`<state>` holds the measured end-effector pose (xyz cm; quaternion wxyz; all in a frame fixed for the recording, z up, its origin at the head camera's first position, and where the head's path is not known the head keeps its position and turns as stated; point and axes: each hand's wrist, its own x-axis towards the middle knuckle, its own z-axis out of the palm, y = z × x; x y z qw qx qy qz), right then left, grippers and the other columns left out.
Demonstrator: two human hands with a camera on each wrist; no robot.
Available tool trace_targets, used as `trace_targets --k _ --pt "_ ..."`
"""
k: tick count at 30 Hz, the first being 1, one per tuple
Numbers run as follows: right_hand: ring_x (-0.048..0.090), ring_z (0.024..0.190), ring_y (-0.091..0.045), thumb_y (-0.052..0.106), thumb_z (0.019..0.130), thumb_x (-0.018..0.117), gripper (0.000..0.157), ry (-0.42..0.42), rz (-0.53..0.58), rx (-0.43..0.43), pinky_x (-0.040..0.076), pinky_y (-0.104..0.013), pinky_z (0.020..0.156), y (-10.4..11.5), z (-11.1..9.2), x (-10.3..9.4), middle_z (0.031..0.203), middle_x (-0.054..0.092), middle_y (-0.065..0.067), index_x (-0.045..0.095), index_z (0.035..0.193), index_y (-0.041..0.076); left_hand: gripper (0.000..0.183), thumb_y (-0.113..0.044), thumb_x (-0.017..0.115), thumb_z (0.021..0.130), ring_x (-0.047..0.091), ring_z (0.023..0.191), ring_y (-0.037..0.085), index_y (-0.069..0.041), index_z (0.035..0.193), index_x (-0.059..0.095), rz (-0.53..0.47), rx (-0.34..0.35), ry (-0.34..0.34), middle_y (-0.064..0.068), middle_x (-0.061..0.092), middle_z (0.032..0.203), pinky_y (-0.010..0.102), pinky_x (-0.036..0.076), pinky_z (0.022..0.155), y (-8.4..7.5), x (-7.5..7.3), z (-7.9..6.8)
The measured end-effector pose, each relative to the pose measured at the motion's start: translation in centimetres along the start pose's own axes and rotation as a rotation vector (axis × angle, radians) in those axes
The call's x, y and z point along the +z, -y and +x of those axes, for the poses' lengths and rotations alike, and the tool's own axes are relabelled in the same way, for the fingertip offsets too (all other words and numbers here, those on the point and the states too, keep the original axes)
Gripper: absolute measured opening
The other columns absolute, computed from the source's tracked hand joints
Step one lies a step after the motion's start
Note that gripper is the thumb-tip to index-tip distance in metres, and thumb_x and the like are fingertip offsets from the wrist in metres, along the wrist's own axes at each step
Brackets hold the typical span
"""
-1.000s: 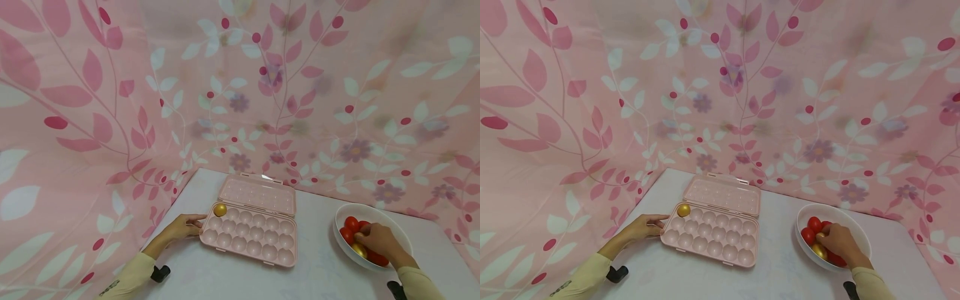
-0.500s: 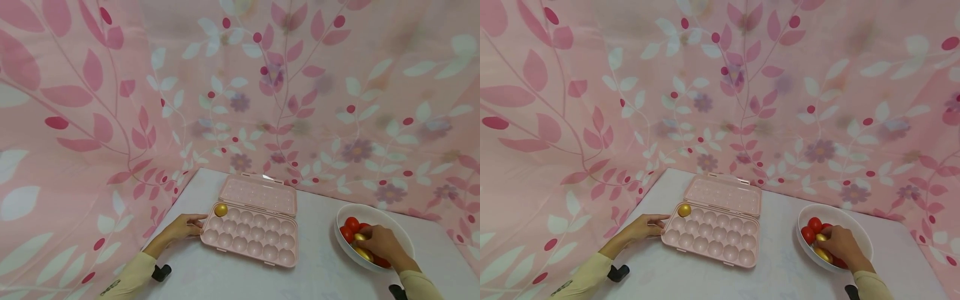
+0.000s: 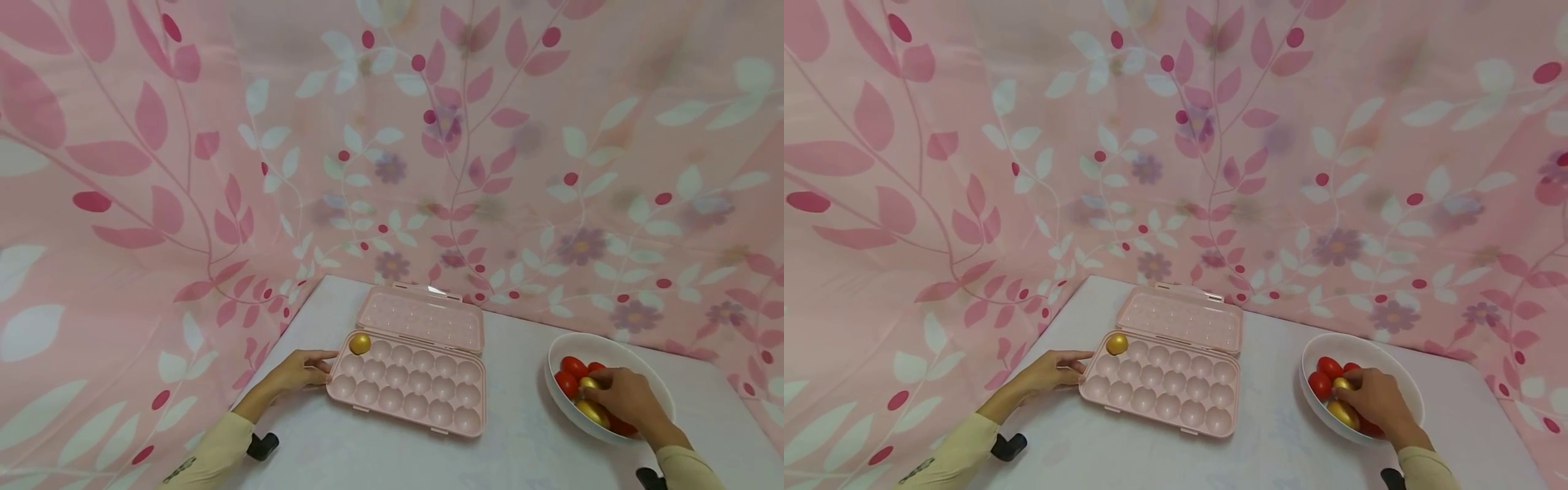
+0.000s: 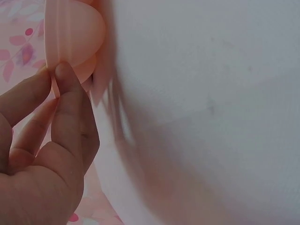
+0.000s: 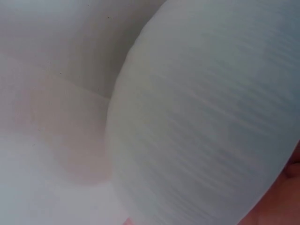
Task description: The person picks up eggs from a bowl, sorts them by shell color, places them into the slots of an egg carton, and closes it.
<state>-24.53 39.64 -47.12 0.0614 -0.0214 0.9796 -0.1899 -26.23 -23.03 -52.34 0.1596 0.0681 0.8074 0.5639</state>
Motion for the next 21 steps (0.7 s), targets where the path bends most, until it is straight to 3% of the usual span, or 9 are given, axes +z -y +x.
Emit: trace_targets --k 4,9,13,21 --pt "0.055 0.086 -0.027 0.050 0.083 0.071 0.064 -0.002 0.031 0.022 0.048 -0.034 0.067 -0.1 -0.2 -0.1 0.099 0.068 -0.016 0.066 0.117 -0.004 0.053 -0.006 0.071 0.087 0.060 0.087 0.019 -0.003 0.137 0.055 -0.003 -0.014 -0.003 0.011 0.062 0.099 0.030 0.056 0.080 0.0 0.1 0.0" --pt "0.057 0.087 -0.029 0.052 0.085 0.069 0.067 -0.046 0.054 0.035 0.054 -0.045 0.073 -0.1 -0.4 -0.3 0.099 0.068 -0.018 0.063 0.118 -0.006 0.054 -0.008 0.071 0.086 0.060 0.087 0.019 -0.004 0.138 0.055 0.006 -0.013 -0.004 0.010 0.062 0.098 0.030 0.056 0.080 -0.3 0.0 -0.1" --pt "0.060 0.088 -0.034 0.054 0.085 0.068 0.068 -0.121 0.070 0.036 0.055 -0.052 0.076 0.2 -0.6 -0.4 0.096 0.069 -0.019 0.064 0.116 -0.006 0.054 -0.009 0.072 0.087 0.060 0.086 0.019 -0.003 0.138 0.055 0.005 -0.002 0.002 0.009 0.062 0.097 0.031 0.056 0.080 -0.3 0.0 -0.2" --pt "0.064 0.086 -0.037 0.052 0.086 0.069 0.062 -0.317 0.110 -0.001 0.055 -0.051 0.074 1.2 -0.7 0.0 0.093 0.071 -0.020 0.067 0.114 -0.003 0.053 -0.009 0.072 0.086 0.059 0.086 0.019 -0.005 0.137 0.057 0.040 -0.017 -0.006 0.008 0.062 0.097 0.029 0.056 0.079 0.0 0.0 0.0"
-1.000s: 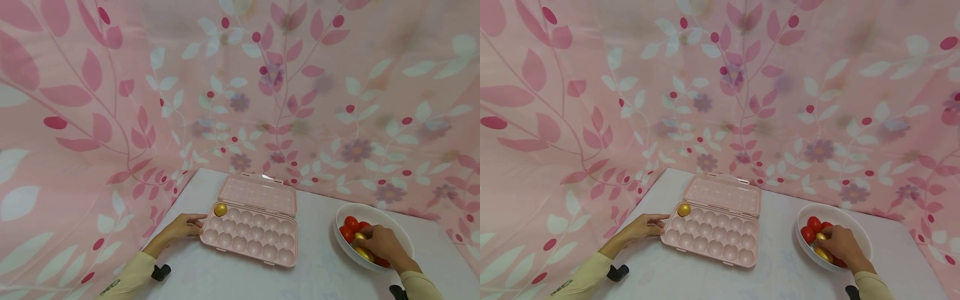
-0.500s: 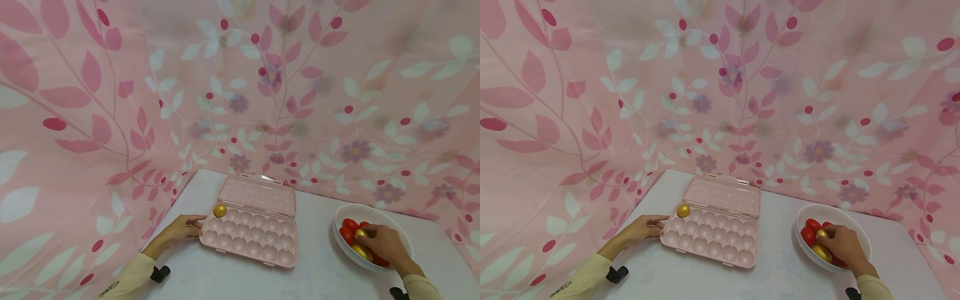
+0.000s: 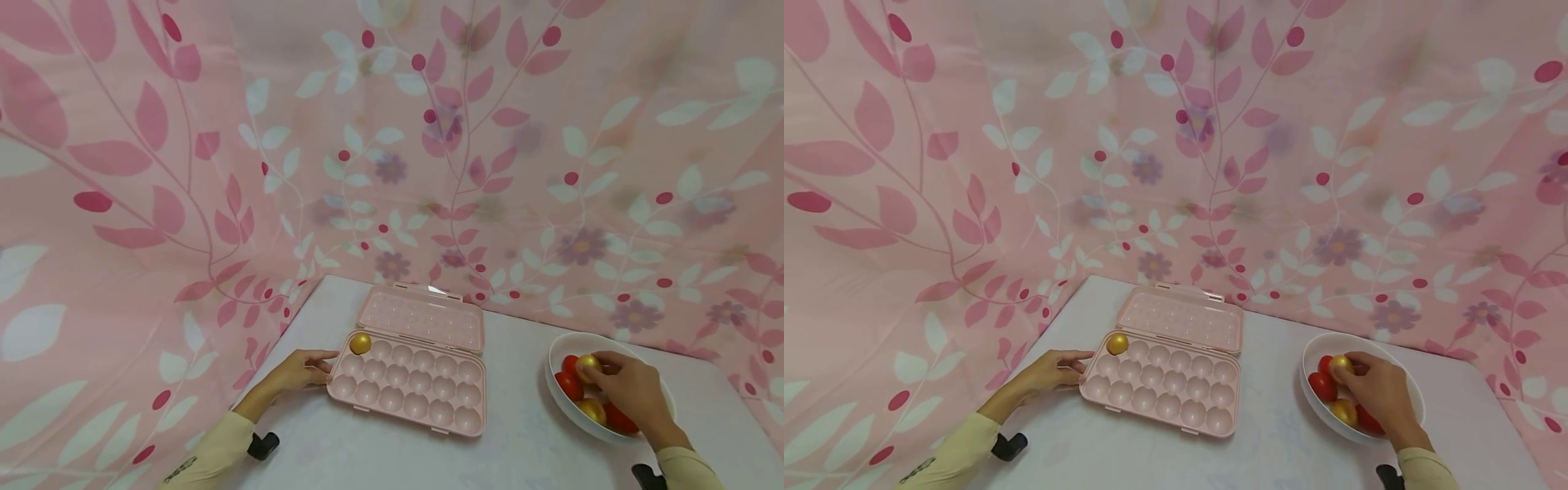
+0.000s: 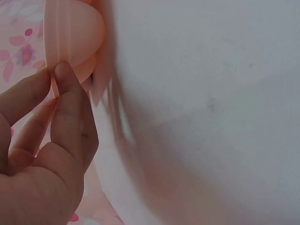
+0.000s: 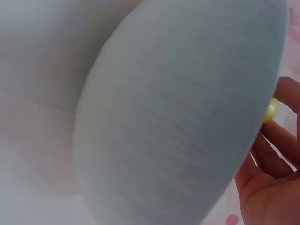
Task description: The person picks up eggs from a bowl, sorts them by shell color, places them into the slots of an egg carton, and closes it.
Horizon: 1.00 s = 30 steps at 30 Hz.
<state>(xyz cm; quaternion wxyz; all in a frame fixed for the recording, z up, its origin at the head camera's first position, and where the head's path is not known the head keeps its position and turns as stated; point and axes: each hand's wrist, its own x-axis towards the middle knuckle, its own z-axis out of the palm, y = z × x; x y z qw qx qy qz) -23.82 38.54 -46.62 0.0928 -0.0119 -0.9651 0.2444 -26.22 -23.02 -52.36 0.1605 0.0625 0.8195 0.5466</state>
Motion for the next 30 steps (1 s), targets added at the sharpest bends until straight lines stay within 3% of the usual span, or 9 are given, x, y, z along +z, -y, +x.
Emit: trace_targets --k 5,9,11,13,18,26,30 --pt "0.065 0.086 -0.037 0.048 0.086 0.071 0.055 -0.108 0.007 -0.045 0.053 -0.049 0.076 1.5 0.1 0.4 0.094 0.072 -0.019 0.069 0.114 0.000 0.052 -0.008 0.072 0.086 0.059 0.086 0.020 -0.006 0.136 0.058 -0.018 -0.014 -0.008 0.009 0.062 0.097 0.030 0.056 0.080 0.2 0.1 0.1" --pt "0.067 0.090 -0.037 0.047 0.085 0.072 0.054 -0.142 0.063 -0.041 0.055 -0.029 0.071 2.9 0.3 0.6 0.096 0.072 -0.017 0.069 0.116 0.003 0.052 -0.007 0.072 0.086 0.060 0.086 0.020 -0.005 0.136 0.057 -0.025 -0.012 -0.011 0.010 0.061 0.097 0.031 0.056 0.081 0.2 0.1 0.1" --pt "0.067 0.090 -0.035 0.047 0.085 0.072 0.053 -0.163 0.089 -0.038 0.051 -0.018 0.061 3.6 0.5 0.7 0.097 0.073 -0.015 0.070 0.116 0.004 0.052 -0.006 0.071 0.086 0.060 0.085 0.020 -0.005 0.136 0.057 -0.017 -0.016 -0.019 0.010 0.062 0.097 0.031 0.056 0.081 0.1 0.1 0.1" --pt "0.067 0.092 -0.035 0.047 0.086 0.072 0.053 -0.167 0.123 -0.031 0.048 -0.014 0.057 4.3 0.8 0.9 0.098 0.072 -0.016 0.069 0.117 0.004 0.051 -0.006 0.071 0.086 0.060 0.085 0.020 -0.006 0.136 0.058 -0.013 -0.027 -0.028 0.010 0.062 0.096 0.032 0.056 0.081 0.1 0.2 0.1" --pt "0.069 0.090 -0.034 0.043 0.087 0.072 0.051 -0.174 0.184 -0.058 0.048 -0.012 0.061 6.2 1.6 1.7 0.098 0.072 -0.016 0.069 0.118 0.004 0.051 -0.007 0.071 0.086 0.061 0.084 0.020 -0.007 0.136 0.058 -0.018 -0.047 -0.036 0.009 0.061 0.096 0.033 0.056 0.082 0.0 0.2 0.2" --pt "0.071 0.084 -0.025 0.034 0.084 0.077 0.040 -0.206 0.266 -0.159 0.048 -0.007 0.065 9.2 2.2 4.1 0.093 0.073 -0.011 0.073 0.112 0.005 0.053 -0.006 0.073 0.085 0.059 0.085 0.019 -0.004 0.136 0.057 -0.023 -0.003 -0.022 0.009 0.062 0.094 0.031 0.056 0.079 0.0 0.1 0.0" --pt "0.071 0.086 -0.028 0.032 0.085 0.077 0.037 -0.185 0.310 -0.171 0.050 -0.009 0.067 10.8 2.1 5.4 0.095 0.073 -0.012 0.073 0.109 0.005 0.052 -0.007 0.072 0.085 0.059 0.085 0.019 -0.006 0.136 0.058 0.001 0.000 -0.014 0.008 0.062 0.094 0.030 0.056 0.079 -0.1 0.2 0.0"
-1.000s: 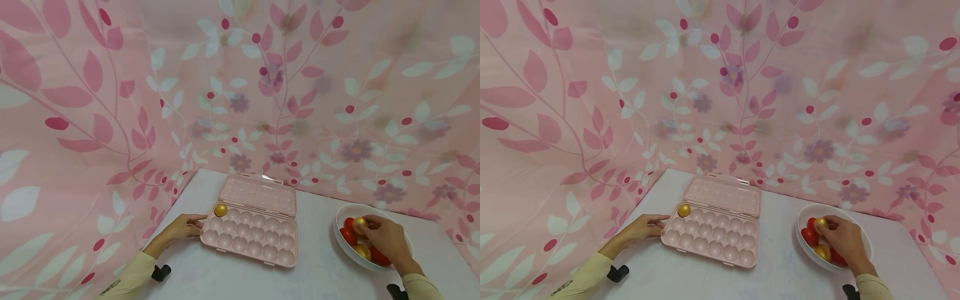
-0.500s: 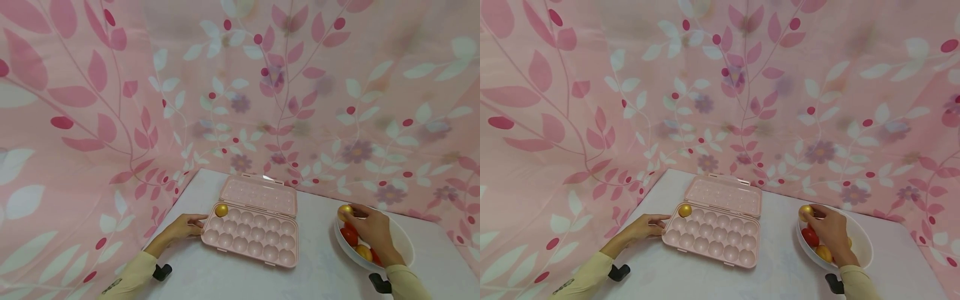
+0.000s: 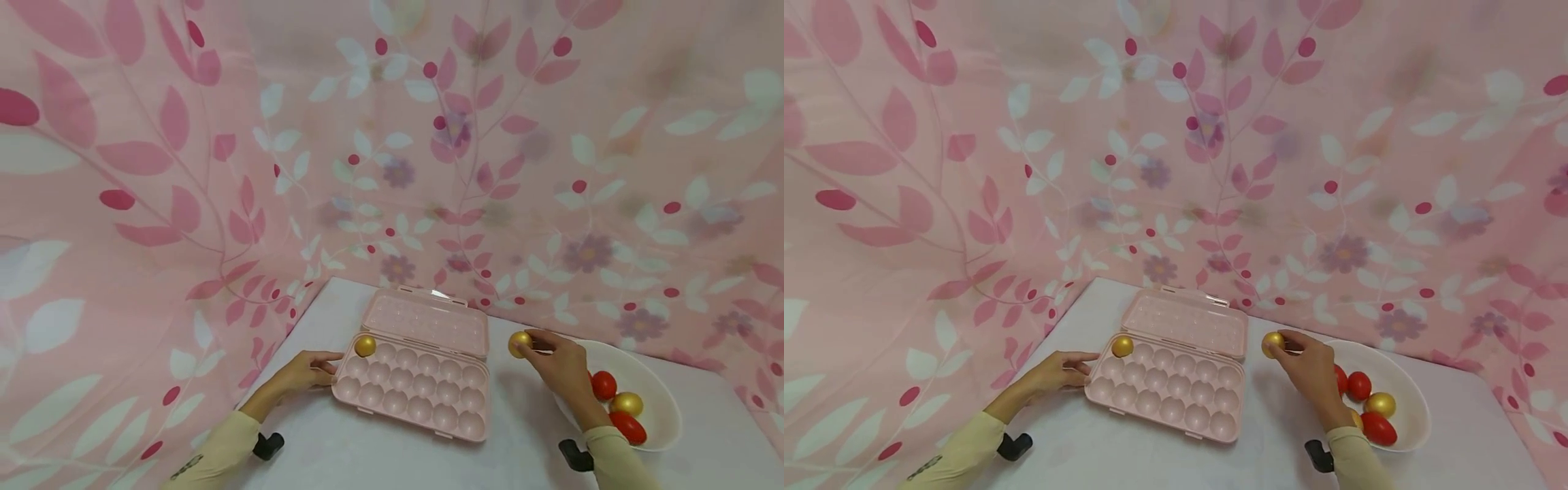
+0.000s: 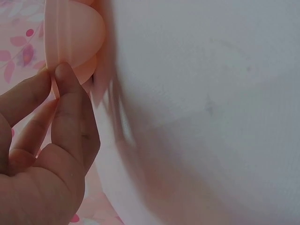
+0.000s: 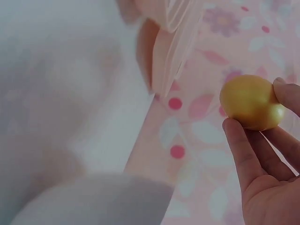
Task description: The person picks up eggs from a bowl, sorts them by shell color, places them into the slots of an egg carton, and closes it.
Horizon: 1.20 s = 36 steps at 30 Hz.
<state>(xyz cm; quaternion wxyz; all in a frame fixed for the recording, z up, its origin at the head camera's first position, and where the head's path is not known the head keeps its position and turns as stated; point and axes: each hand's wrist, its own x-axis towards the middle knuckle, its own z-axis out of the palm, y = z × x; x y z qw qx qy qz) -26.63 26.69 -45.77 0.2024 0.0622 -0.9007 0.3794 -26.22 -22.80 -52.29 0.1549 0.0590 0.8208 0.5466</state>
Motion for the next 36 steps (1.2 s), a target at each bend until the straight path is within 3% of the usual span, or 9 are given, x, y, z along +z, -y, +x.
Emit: trace_targets --k 11,19,36 --pt "0.071 0.088 -0.027 0.023 0.083 0.080 0.034 0.056 0.151 -0.029 0.057 -0.029 0.074 4.0 0.5 4.4 0.099 0.073 -0.012 0.073 0.110 0.004 0.052 -0.007 0.072 0.085 0.060 0.083 0.019 -0.006 0.135 0.058 0.010 0.009 -0.016 0.007 0.063 0.092 0.031 0.056 0.079 -0.2 0.0 -0.3" --pt "0.071 0.084 -0.022 0.017 0.079 0.083 0.030 0.105 0.259 -0.066 0.057 -0.026 0.073 5.9 1.0 7.3 0.095 0.073 -0.007 0.074 0.105 0.006 0.052 -0.007 0.073 0.085 0.060 0.082 0.019 -0.005 0.135 0.059 -0.002 -0.001 -0.026 0.008 0.063 0.091 0.031 0.056 0.079 -0.2 0.2 -0.4" --pt "0.071 0.081 -0.020 0.014 0.078 0.083 0.025 0.238 0.364 -0.052 0.058 -0.029 0.071 9.3 1.3 12.8 0.091 0.072 -0.003 0.076 0.101 0.011 0.051 -0.007 0.073 0.085 0.059 0.082 0.018 -0.004 0.134 0.059 0.019 0.016 -0.027 0.007 0.065 0.090 0.030 0.056 0.077 0.0 0.1 -0.4"
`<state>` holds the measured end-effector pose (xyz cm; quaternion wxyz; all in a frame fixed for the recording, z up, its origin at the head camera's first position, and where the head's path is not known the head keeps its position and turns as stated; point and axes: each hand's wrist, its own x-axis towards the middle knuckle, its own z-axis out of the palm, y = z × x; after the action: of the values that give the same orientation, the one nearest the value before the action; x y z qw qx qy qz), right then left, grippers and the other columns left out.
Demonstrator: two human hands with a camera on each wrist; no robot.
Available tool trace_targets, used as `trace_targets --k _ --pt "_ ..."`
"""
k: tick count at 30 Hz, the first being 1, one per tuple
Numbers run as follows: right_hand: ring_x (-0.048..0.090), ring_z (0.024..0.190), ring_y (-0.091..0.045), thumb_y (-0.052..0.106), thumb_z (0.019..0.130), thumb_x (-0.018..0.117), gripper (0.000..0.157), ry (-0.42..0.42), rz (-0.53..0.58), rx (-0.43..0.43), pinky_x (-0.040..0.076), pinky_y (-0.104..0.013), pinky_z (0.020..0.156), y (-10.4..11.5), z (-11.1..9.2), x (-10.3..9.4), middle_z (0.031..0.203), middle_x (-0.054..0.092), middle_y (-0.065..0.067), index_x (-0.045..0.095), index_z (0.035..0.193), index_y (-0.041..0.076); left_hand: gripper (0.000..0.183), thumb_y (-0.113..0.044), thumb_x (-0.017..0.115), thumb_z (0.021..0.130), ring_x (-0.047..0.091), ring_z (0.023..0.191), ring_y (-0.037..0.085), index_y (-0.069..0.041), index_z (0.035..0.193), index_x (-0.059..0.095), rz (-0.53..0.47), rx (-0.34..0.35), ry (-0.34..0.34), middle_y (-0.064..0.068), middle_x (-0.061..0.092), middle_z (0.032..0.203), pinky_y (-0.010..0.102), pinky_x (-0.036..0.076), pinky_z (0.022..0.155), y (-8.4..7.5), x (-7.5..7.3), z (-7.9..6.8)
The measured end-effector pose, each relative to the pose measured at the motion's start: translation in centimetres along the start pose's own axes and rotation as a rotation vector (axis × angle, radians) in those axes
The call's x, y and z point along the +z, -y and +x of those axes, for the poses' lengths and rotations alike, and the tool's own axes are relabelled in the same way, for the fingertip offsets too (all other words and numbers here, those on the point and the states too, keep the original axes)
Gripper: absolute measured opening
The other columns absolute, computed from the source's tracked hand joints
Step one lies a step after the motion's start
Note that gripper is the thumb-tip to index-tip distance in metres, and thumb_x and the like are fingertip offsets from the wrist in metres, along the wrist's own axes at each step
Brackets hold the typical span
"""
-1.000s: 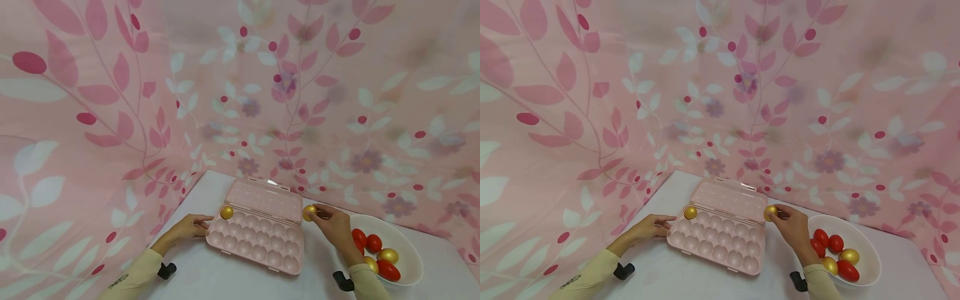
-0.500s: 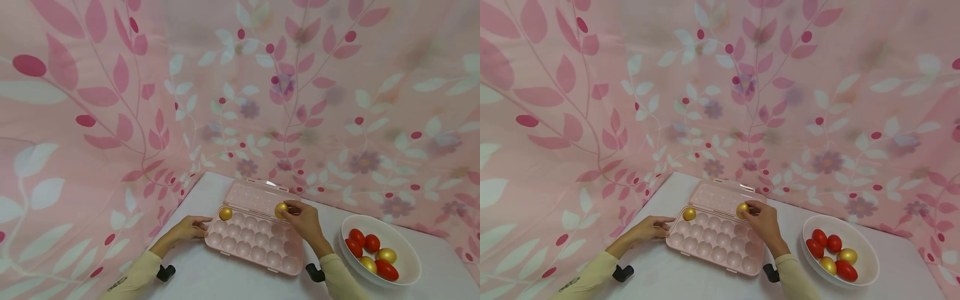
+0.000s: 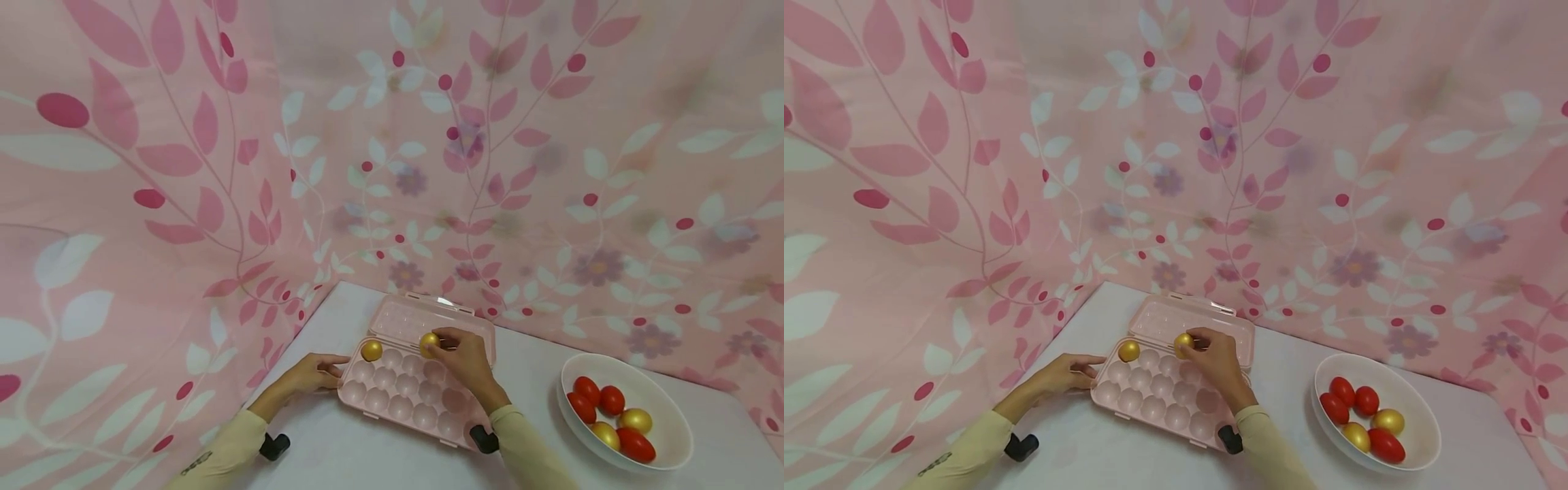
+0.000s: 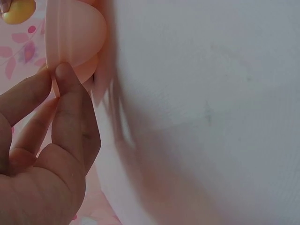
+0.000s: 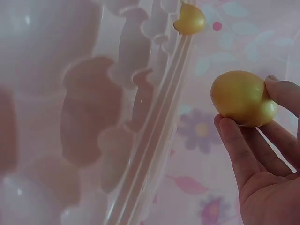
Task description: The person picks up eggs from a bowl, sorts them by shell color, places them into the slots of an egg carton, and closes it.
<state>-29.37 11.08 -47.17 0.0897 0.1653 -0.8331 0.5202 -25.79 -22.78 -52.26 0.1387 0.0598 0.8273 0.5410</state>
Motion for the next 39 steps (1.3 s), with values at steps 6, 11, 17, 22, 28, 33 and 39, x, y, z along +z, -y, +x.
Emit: trace_targets --k 6,11,17,22,28,33,39 --pt "0.070 0.084 -0.020 0.019 0.079 0.082 0.026 0.016 -0.009 0.042 0.058 -0.029 0.072 -0.1 0.5 1.8 0.094 0.072 -0.003 0.075 0.103 0.011 0.050 -0.009 0.073 0.085 0.059 0.082 0.018 -0.007 0.133 0.060 -0.003 -0.015 -0.005 0.005 0.065 0.089 0.029 0.056 0.077 0.1 0.1 0.1" --pt "0.069 0.087 -0.019 0.018 0.080 0.081 0.025 0.059 0.014 0.095 0.057 -0.030 0.077 0.1 0.7 3.1 0.096 0.071 -0.002 0.074 0.104 0.011 0.051 -0.006 0.073 0.085 0.060 0.082 0.018 -0.003 0.134 0.058 -0.044 0.008 0.017 0.007 0.064 0.091 0.030 0.056 0.077 0.2 -0.1 0.2" --pt "0.068 0.087 -0.018 0.018 0.081 0.081 0.023 0.105 0.031 0.103 0.057 -0.029 0.078 -0.1 0.9 4.5 0.095 0.070 -0.003 0.073 0.101 0.010 0.052 -0.002 0.071 0.085 0.061 0.082 0.019 -0.001 0.135 0.056 -0.132 -0.003 0.040 0.011 0.062 0.093 0.033 0.057 0.079 0.2 0.1 0.0" --pt "0.068 0.088 -0.020 0.017 0.081 0.080 0.025 0.133 0.033 0.106 0.057 -0.030 0.077 -0.2 1.0 5.2 0.096 0.070 -0.005 0.072 0.103 0.008 0.052 -0.001 0.070 0.086 0.062 0.081 0.019 0.001 0.135 0.055 -0.151 0.022 0.048 0.012 0.062 0.092 0.036 0.057 0.079 0.0 0.2 -0.1" --pt "0.069 0.089 -0.023 0.015 0.081 0.079 0.027 0.149 0.038 0.106 0.058 -0.031 0.077 0.0 1.2 5.8 0.098 0.070 -0.008 0.071 0.105 0.005 0.052 0.000 0.070 0.086 0.062 0.081 0.019 0.001 0.135 0.055 -0.158 0.017 0.049 0.011 0.062 0.092 0.036 0.057 0.080 0.1 0.1 -0.1" --pt "0.069 0.088 -0.024 0.012 0.081 0.079 0.027 0.178 0.054 0.074 0.058 -0.029 0.075 -0.2 1.4 6.2 0.099 0.070 -0.011 0.070 0.104 0.001 0.051 -0.001 0.070 0.085 0.061 0.081 0.018 0.000 0.135 0.056 -0.145 0.002 0.038 0.011 0.061 0.092 0.033 0.057 0.079 0.2 0.0 0.0" --pt "0.069 0.088 -0.025 0.011 0.081 0.079 0.027 0.200 0.037 0.065 0.058 -0.028 0.074 -0.3 1.6 6.5 0.098 0.070 -0.011 0.070 0.104 0.000 0.052 0.000 0.069 0.086 0.062 0.082 0.019 0.000 0.135 0.056 -0.160 -0.002 0.042 0.012 0.061 0.092 0.033 0.057 0.079 0.2 0.1 -0.1"
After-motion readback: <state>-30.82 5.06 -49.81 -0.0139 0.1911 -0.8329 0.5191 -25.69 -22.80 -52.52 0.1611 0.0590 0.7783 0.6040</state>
